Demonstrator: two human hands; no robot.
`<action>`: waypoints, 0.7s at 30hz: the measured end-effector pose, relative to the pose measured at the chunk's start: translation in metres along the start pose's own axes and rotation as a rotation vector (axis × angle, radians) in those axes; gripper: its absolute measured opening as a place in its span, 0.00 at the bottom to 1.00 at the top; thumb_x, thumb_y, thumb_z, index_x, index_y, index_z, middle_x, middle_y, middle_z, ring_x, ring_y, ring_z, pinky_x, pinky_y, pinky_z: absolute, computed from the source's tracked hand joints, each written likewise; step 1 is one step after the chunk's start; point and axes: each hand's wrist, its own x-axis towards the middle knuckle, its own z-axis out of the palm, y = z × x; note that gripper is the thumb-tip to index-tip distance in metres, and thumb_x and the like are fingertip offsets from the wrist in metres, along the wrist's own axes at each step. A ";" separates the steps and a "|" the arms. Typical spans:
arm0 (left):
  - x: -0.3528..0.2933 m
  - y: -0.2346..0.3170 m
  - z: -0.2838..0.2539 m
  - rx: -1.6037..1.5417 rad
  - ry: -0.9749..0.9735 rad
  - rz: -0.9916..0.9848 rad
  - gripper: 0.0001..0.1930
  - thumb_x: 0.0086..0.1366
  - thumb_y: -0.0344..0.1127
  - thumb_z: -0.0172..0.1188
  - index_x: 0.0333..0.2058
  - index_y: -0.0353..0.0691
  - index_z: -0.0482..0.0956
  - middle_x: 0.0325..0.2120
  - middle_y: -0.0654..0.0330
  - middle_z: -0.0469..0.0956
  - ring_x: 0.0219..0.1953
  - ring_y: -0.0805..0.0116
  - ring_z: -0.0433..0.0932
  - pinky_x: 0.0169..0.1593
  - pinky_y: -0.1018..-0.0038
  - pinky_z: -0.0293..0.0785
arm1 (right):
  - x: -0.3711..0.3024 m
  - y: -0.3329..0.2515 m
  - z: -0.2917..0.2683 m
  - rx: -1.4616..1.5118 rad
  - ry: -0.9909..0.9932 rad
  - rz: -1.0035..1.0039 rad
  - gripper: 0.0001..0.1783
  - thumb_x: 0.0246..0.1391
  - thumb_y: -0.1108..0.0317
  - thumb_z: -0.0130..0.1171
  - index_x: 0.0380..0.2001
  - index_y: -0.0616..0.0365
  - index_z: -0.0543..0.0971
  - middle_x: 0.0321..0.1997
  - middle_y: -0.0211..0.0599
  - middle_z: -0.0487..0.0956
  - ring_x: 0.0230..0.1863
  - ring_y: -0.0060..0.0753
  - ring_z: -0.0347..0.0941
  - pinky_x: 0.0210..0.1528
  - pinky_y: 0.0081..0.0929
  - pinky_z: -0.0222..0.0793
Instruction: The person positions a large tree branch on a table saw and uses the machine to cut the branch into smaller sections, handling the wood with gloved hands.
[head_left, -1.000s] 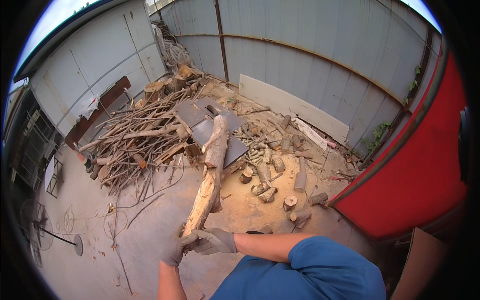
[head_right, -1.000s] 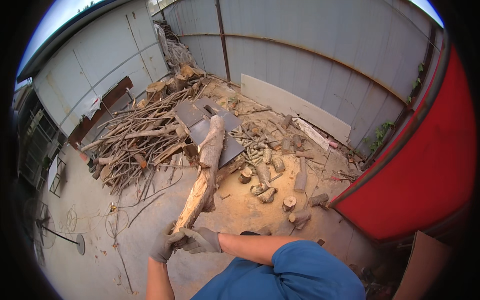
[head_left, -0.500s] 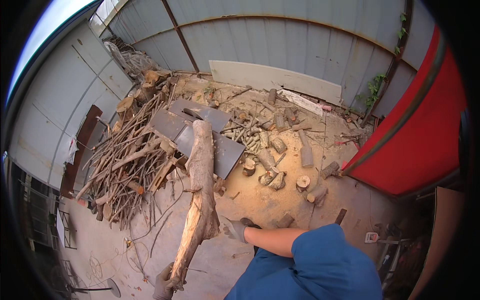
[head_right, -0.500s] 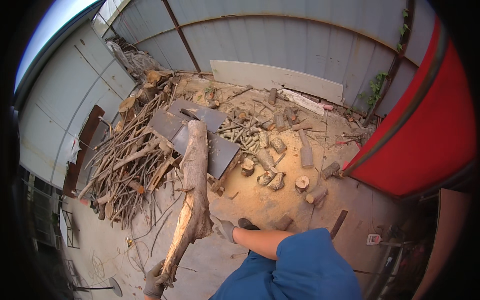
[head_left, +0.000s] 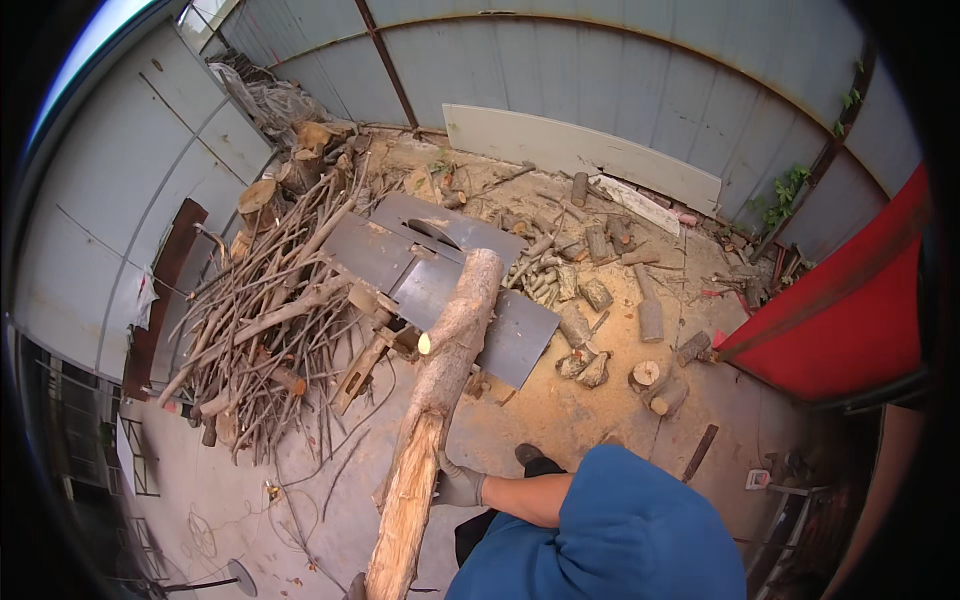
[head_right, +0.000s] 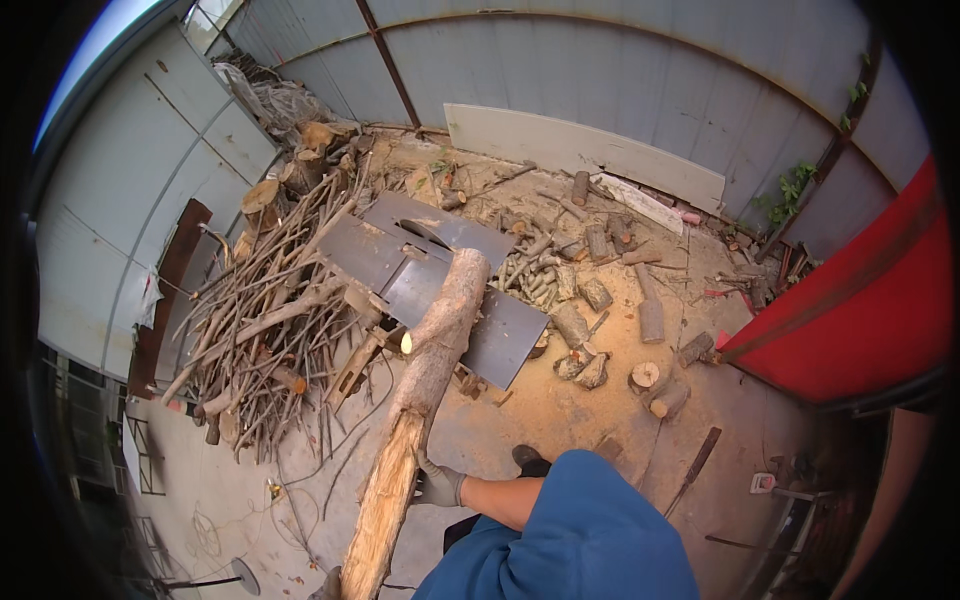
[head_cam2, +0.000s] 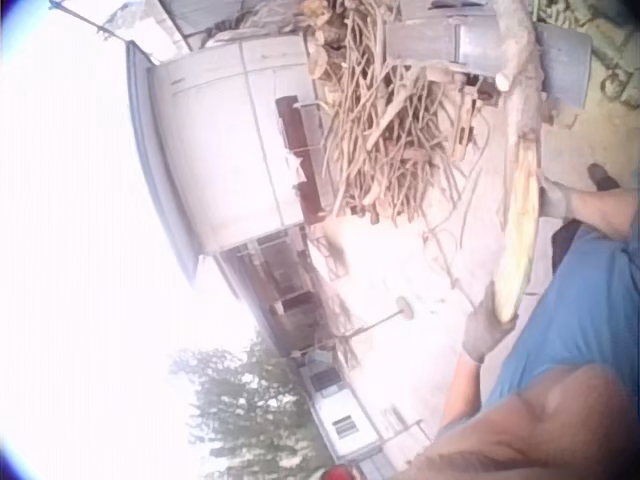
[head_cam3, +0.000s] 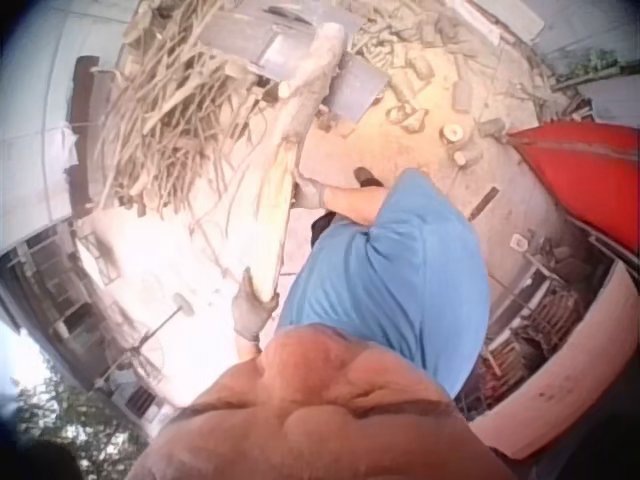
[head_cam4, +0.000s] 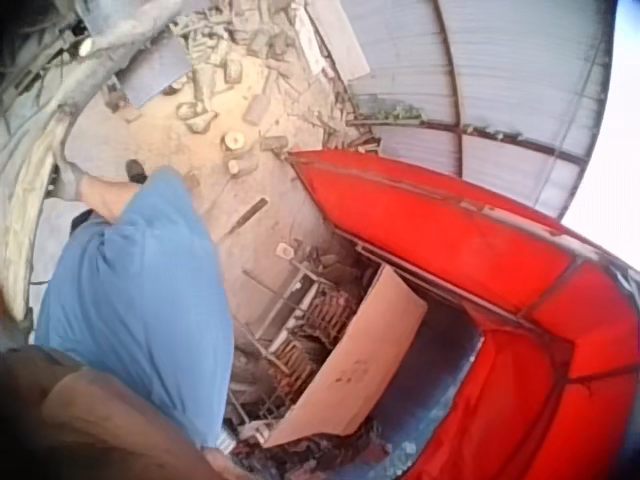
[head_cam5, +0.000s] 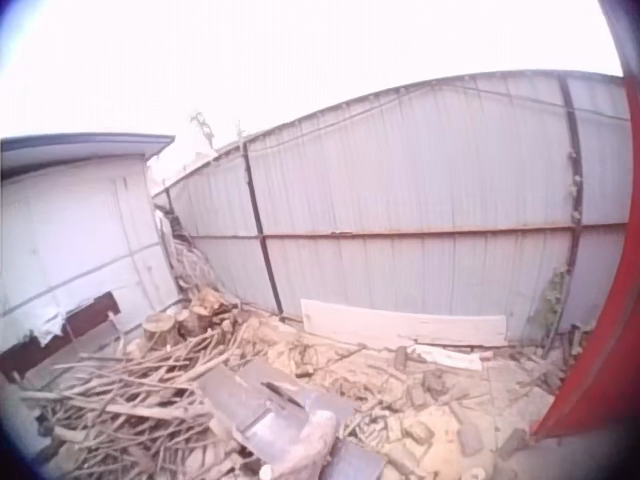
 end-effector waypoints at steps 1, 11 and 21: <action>0.002 -0.011 0.001 0.046 0.002 -0.006 0.51 0.51 0.46 0.77 0.70 0.30 0.64 0.46 0.37 0.83 0.41 0.38 0.85 0.44 0.52 0.83 | 0.006 -0.002 0.012 0.047 -0.084 -0.059 0.69 0.35 0.17 0.66 0.75 0.48 0.63 0.79 0.35 0.62 0.79 0.40 0.55 0.79 0.49 0.53; 0.116 -0.140 -0.032 0.130 0.091 0.360 0.49 0.54 0.52 0.75 0.70 0.32 0.65 0.42 0.40 0.84 0.39 0.44 0.86 0.44 0.57 0.83 | 0.051 -0.059 0.076 0.105 -0.013 -0.393 0.52 0.58 0.31 0.65 0.75 0.51 0.63 0.77 0.40 0.67 0.76 0.46 0.62 0.79 0.57 0.54; 0.261 -0.114 -0.107 -0.171 -0.122 0.350 0.54 0.50 0.62 0.79 0.68 0.32 0.70 0.47 0.40 0.84 0.48 0.50 0.86 0.52 0.63 0.80 | 0.049 -0.143 0.083 -0.157 0.692 -0.572 0.59 0.50 0.22 0.64 0.74 0.51 0.65 0.68 0.43 0.75 0.64 0.48 0.72 0.65 0.44 0.66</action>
